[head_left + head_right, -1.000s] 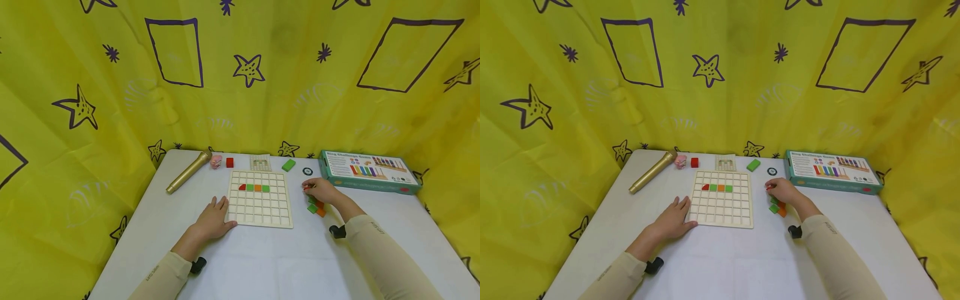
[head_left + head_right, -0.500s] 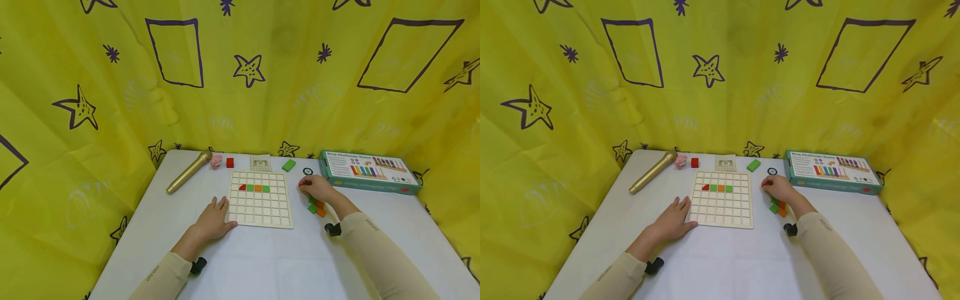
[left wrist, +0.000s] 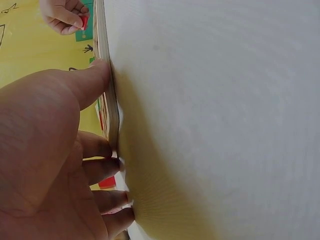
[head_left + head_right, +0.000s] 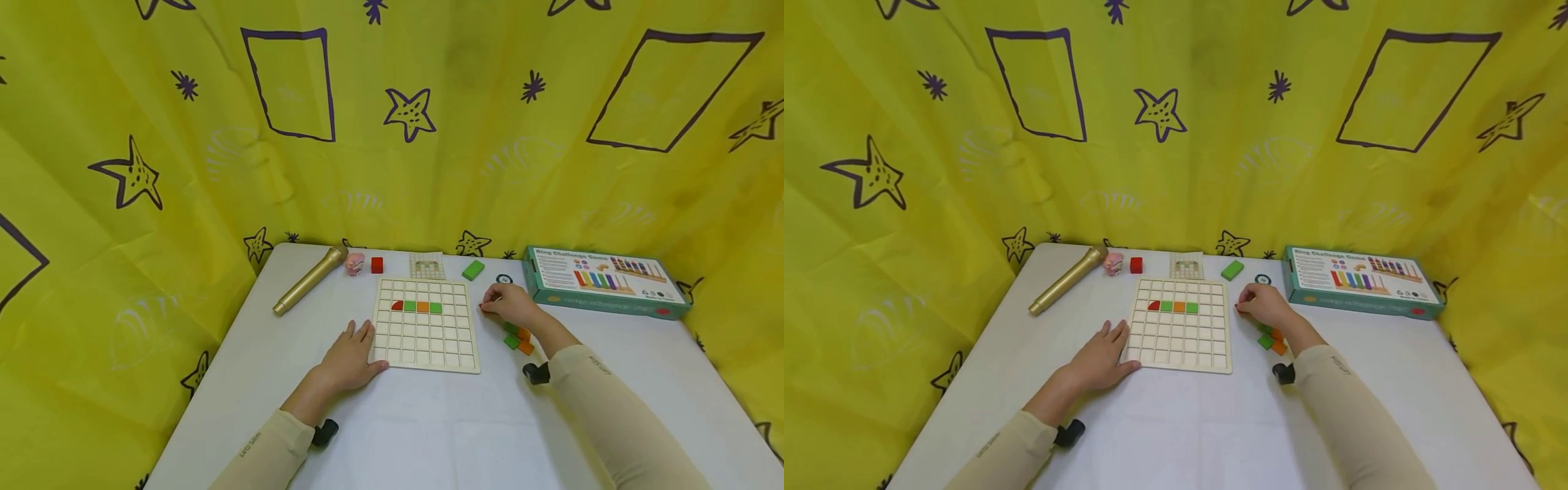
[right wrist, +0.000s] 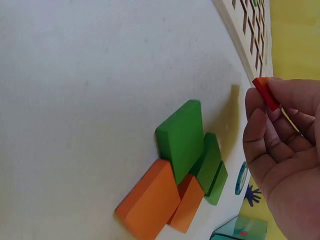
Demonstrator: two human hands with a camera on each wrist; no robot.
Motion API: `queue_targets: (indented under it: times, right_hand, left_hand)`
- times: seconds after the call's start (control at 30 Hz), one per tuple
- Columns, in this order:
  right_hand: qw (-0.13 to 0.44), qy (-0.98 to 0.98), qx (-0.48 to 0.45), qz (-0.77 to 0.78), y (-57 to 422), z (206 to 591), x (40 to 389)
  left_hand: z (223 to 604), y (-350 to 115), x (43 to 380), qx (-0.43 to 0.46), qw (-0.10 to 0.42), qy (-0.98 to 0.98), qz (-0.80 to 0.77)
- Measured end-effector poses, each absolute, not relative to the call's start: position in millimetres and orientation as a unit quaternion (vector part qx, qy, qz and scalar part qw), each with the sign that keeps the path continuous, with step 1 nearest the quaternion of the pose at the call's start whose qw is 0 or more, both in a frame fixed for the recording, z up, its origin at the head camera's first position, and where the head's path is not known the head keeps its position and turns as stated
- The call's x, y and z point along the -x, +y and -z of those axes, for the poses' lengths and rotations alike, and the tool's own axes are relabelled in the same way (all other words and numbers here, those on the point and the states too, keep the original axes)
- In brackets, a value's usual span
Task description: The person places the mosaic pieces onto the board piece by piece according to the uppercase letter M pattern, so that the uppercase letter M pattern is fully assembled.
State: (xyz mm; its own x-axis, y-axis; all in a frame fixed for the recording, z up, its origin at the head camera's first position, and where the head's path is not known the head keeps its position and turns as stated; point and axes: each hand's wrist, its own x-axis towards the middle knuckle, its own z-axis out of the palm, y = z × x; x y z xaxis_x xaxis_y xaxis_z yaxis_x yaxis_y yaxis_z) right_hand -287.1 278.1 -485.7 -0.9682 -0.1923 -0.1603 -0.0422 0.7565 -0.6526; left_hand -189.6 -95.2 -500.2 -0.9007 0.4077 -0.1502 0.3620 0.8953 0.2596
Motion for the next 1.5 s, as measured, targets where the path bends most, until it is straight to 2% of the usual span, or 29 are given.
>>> queue_targets:
  times: [1.5]
  right_hand:
    - [0.126, 0.920, 0.074, 0.364, 213.1, 488.5, 300.2]
  left_hand:
    - [503.2, -96.8, 190.9, -0.200, 0.099, 0.969, -0.105]
